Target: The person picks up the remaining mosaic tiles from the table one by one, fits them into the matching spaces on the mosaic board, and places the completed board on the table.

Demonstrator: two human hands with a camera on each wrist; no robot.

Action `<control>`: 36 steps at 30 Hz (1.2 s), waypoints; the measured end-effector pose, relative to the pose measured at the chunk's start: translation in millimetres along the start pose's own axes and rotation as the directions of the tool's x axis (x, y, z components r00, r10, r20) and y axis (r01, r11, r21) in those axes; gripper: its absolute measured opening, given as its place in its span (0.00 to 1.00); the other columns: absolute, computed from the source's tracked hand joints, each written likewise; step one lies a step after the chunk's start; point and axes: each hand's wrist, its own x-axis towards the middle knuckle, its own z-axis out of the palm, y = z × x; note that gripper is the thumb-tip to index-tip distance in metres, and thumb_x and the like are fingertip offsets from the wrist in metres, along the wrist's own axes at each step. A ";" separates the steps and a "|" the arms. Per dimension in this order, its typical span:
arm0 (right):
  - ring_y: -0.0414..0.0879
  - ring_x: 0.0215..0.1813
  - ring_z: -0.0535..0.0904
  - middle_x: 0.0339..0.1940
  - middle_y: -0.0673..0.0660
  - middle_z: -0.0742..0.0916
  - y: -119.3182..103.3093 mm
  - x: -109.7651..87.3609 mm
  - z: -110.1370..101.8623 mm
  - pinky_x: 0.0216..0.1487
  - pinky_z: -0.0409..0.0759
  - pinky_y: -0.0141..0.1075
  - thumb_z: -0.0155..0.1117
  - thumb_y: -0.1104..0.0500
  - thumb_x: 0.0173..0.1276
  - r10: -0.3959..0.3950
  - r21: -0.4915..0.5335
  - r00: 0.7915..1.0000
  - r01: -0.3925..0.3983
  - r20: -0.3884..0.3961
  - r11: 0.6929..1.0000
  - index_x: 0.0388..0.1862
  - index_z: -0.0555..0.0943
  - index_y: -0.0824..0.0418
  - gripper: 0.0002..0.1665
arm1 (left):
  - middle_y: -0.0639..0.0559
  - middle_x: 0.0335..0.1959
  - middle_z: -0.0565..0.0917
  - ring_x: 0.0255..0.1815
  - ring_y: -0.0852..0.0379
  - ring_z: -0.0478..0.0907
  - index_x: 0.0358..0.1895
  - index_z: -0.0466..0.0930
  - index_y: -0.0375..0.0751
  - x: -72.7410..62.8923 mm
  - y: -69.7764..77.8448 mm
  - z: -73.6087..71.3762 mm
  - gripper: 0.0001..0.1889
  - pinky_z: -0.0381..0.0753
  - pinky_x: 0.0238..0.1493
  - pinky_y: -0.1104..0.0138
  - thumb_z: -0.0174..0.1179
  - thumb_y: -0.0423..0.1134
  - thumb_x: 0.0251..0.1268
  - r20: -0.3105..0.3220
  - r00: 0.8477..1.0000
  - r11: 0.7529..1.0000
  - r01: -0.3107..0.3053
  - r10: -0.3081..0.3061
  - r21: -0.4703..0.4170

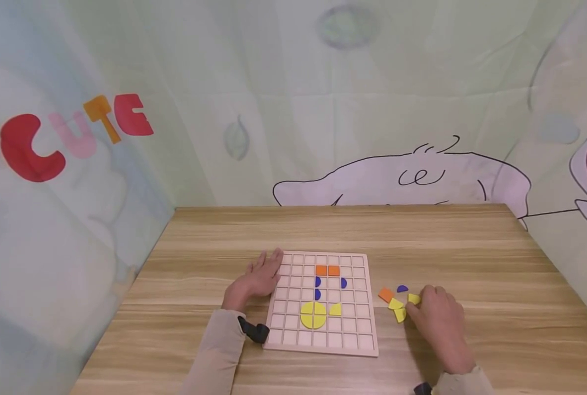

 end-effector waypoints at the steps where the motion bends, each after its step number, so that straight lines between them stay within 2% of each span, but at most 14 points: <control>1: 0.51 0.30 0.73 0.33 0.65 0.80 0.0 0.3 -0.1 0.30 0.75 0.44 0.65 0.52 0.60 -0.002 0.001 1.000 0.002 -0.002 1.000 0.42 0.77 0.76 0.25 | 0.52 0.80 0.39 0.79 0.46 0.29 0.78 0.39 0.44 -0.1 0.2 -0.3 0.30 0.32 0.76 0.43 0.37 0.40 0.77 0.001 1.000 1.000 0.000 0.000 -0.001; 11: 0.60 0.40 0.78 0.42 0.72 0.81 -3.2 2.1 -1.0 0.40 0.78 0.54 0.66 0.51 0.60 -0.055 0.019 0.997 0.056 -0.063 0.998 0.47 0.76 0.75 0.28 | 0.51 0.80 0.40 0.79 0.45 0.30 0.78 0.40 0.43 0.1 0.3 -1.1 0.30 0.34 0.76 0.42 0.37 0.39 0.77 -0.001 1.000 1.000 -0.006 0.006 0.013; 20: 0.61 0.42 0.78 0.42 0.70 0.82 -7.7 0.6 0.7 0.42 0.77 0.55 0.69 0.56 0.58 -0.150 0.055 0.975 0.161 -0.162 0.985 0.46 0.77 0.74 0.25 | 0.51 0.80 0.40 0.79 0.44 0.30 0.77 0.40 0.42 -1.9 0.5 -2.0 0.30 0.33 0.75 0.42 0.36 0.39 0.77 0.011 1.000 0.999 -0.012 0.012 0.032; 26: 0.62 0.44 0.78 0.43 0.70 0.82 -15.0 0.4 -2.5 0.44 0.77 0.57 0.69 0.54 0.59 -0.174 0.080 0.972 0.188 -0.160 0.979 0.47 0.77 0.73 0.26 | 0.51 0.80 0.39 0.79 0.44 0.30 0.78 0.39 0.43 -1.8 1.0 -2.3 0.30 0.33 0.75 0.41 0.37 0.39 0.77 0.011 1.000 1.000 -0.008 0.008 0.029; 30: 0.62 0.44 0.79 0.44 0.69 0.82 -20.5 0.5 -2.7 0.45 0.78 0.57 0.69 0.56 0.58 -0.198 0.096 0.967 0.215 -0.159 0.972 0.46 0.78 0.72 0.24 | 0.51 0.80 0.39 0.79 0.44 0.30 0.77 0.39 0.42 -1.3 0.8 -2.3 0.30 0.33 0.75 0.41 0.37 0.40 0.77 0.012 1.000 0.999 -0.008 0.008 0.032; 36: 0.56 0.42 0.79 0.42 0.64 0.83 -28.0 2.3 0.9 0.43 0.80 0.52 0.71 0.56 0.57 -0.238 0.119 0.957 0.260 -0.168 0.958 0.45 0.79 0.70 0.22 | 0.51 0.80 0.39 0.79 0.44 0.30 0.78 0.39 0.43 -1.6 1.7 -2.7 0.30 0.33 0.75 0.41 0.37 0.40 0.77 0.013 1.000 0.999 -0.009 0.009 0.031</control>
